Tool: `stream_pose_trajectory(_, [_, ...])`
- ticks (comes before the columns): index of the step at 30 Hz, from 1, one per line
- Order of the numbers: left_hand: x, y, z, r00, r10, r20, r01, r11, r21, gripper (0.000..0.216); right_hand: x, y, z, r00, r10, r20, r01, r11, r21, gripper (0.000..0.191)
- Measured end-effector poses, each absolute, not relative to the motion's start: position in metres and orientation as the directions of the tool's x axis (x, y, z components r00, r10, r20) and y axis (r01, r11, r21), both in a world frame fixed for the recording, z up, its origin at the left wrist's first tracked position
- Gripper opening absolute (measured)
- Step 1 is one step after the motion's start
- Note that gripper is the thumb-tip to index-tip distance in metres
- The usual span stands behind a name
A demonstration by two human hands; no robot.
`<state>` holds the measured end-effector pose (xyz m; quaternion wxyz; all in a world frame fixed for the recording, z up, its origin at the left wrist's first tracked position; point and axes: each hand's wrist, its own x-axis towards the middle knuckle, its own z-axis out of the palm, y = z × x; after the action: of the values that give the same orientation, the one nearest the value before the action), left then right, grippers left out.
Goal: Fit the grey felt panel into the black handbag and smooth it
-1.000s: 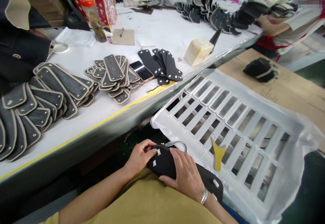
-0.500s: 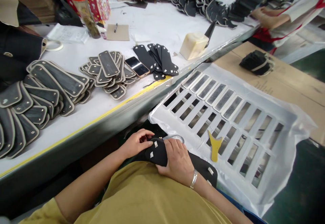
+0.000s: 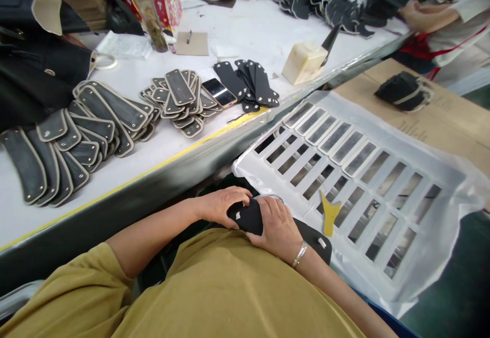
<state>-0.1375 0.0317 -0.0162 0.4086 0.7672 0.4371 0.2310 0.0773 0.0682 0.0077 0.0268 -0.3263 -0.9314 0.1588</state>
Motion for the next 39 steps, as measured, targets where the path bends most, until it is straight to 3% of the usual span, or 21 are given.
stream_pose_trajectory(8, [-0.136, 0.030, -0.020, 0.466, 0.885, 0.014, 0.436, -0.243, 0.866, 0.055, 0.096, 0.078, 0.009, -0.785, 0.596, -0.168, 0.614, 0.713, -0.338, 0.075])
stream_pose_trajectory(13, [-0.137, 0.027, -0.021, 0.411, 0.912, -0.022, 0.439, -0.177, 0.881, 0.074, 0.083, 0.076, 0.007, -0.734, 0.653, -0.188, 0.676, 0.676, -0.291, 0.069])
stream_pose_trajectory(18, [-0.136, 0.025, -0.024, 0.388, 0.920, -0.050, 0.443, -0.139, 0.886, 0.092, 0.077, 0.082, 0.011, -0.726, 0.628, -0.281, 0.688, 0.651, -0.321, 0.060])
stream_pose_trajectory(27, [-0.134, 0.011, -0.037, 0.295, 0.946, -0.133, 0.331, 0.029, 0.943, 0.110, 0.078, 0.102, 0.009, -0.727, 0.554, -0.405, 0.687, 0.585, -0.432, 0.072])
stream_pose_trajectory(34, [-0.128, -0.003, -0.060, 0.232, 0.959, -0.163, 0.120, 0.138, 0.983, 0.091, 0.078, 0.106, 0.004, -0.720, 0.563, -0.405, 0.694, 0.576, -0.433, 0.063])
stream_pose_trajectory(39, [-0.125, -0.005, -0.065, 0.177, 0.967, -0.185, 0.067, 0.176, 0.982, 0.084, 0.073, 0.105, 0.006, -0.699, 0.586, -0.410, 0.714, 0.554, -0.428, 0.054])
